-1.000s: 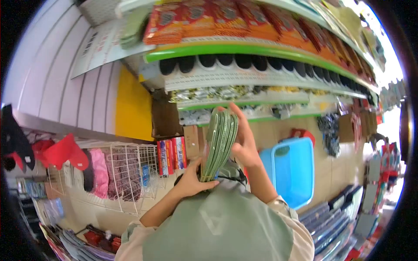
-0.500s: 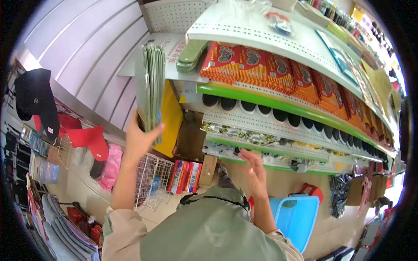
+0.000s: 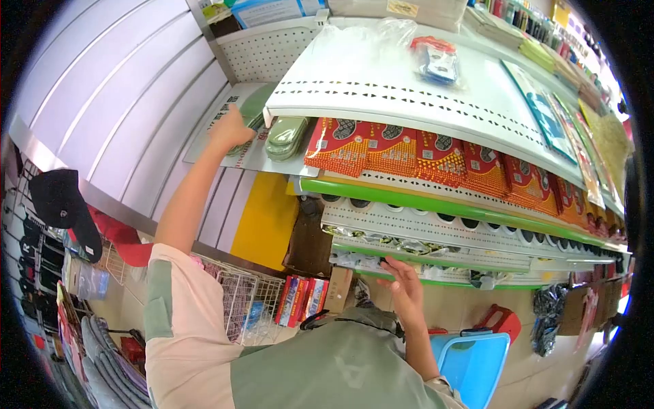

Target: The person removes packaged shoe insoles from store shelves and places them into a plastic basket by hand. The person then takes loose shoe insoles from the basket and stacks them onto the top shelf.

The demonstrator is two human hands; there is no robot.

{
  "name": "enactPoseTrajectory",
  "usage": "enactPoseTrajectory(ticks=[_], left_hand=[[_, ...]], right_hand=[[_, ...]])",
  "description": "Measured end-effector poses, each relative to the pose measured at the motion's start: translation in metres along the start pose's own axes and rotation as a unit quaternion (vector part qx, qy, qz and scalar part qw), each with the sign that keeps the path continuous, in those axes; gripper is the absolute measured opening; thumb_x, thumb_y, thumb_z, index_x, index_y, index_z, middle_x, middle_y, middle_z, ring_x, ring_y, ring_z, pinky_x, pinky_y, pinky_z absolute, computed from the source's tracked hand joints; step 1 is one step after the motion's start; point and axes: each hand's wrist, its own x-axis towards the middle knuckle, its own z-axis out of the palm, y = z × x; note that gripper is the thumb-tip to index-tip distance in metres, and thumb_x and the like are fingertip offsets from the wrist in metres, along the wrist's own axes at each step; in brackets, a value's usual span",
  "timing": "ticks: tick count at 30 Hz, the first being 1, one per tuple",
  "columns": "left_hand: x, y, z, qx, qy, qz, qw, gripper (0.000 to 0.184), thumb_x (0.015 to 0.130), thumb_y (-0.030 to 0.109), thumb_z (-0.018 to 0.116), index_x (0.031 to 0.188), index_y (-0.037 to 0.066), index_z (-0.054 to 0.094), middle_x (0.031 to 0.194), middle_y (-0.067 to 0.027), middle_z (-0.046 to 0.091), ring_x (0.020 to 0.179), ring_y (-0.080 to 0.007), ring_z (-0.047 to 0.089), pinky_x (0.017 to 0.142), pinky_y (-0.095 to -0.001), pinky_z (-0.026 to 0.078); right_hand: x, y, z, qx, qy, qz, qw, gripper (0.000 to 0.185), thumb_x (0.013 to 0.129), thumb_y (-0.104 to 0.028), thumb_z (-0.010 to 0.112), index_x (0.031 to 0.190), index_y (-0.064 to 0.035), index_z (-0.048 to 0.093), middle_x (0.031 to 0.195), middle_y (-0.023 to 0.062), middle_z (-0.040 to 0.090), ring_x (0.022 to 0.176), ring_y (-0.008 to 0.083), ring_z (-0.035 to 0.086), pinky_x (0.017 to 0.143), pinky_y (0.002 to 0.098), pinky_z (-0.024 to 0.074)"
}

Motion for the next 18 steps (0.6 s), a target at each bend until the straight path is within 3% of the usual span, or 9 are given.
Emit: enactPoseTrajectory(ticks=[3,6,11,15,18], left_hand=[[0.003,0.020,-0.001,0.018,-0.028,0.025,0.999,0.078,0.072,0.032,0.072,0.131,-0.005,0.037,0.114,-0.0248,0.063,0.105,-0.0363,0.063,0.086,-0.0452,0.050],[0.022,0.006,0.022,-0.035,0.010,0.093,0.995,0.081,0.073,0.037,0.073,0.132,-0.006,0.037,0.113,-0.0247,0.063,0.104,-0.0384,0.063,0.085,-0.0458,0.051],[0.025,-0.006,0.035,-0.039,0.004,0.125,0.991,0.083,0.072,0.038,0.075,0.137,0.001,0.036,0.118,-0.0265,0.058,0.111,-0.0402,0.057,0.090,-0.0456,0.048],[-0.013,-0.012,0.030,-0.117,0.033,0.160,0.980,0.082,0.069,0.032,0.079,0.137,0.008,0.040,0.126,-0.0269,0.050,0.114,-0.0412,0.054,0.093,-0.0459,0.047],[-0.047,-0.009,0.031,-0.169,0.131,0.138,0.967,0.075,0.069,0.024,0.079,0.134,0.008,0.044,0.129,-0.0271,0.044,0.111,-0.0433,0.054,0.092,-0.0456,0.048]], right_hand=[[0.002,0.001,-0.005,0.005,0.018,0.025,1.000,0.054,0.090,-0.033,0.065,0.130,-0.0029,0.046,0.141,0.0173,0.044,0.127,0.0294,0.047,0.094,0.0426,0.0460],[0.005,0.002,-0.005,0.004,0.021,0.037,0.999,0.050,0.090,-0.030,0.065,0.128,-0.0035,0.048,0.139,0.0164,0.047,0.124,0.0278,0.049,0.092,0.0410,0.0464],[0.006,0.006,-0.002,0.006,0.009,0.033,0.999,0.041,0.091,-0.024,0.063,0.125,-0.0031,0.052,0.135,0.0153,0.051,0.120,0.0258,0.052,0.090,0.0391,0.0465],[0.001,0.007,0.000,0.005,0.020,0.040,0.999,0.036,0.092,-0.018,0.061,0.123,-0.0019,0.053,0.133,0.0154,0.052,0.118,0.0258,0.054,0.090,0.0379,0.0465],[-0.002,0.012,-0.001,0.021,0.026,0.051,0.998,0.032,0.092,-0.010,0.059,0.122,-0.0006,0.052,0.133,0.0168,0.052,0.118,0.0263,0.055,0.092,0.0366,0.0465]])
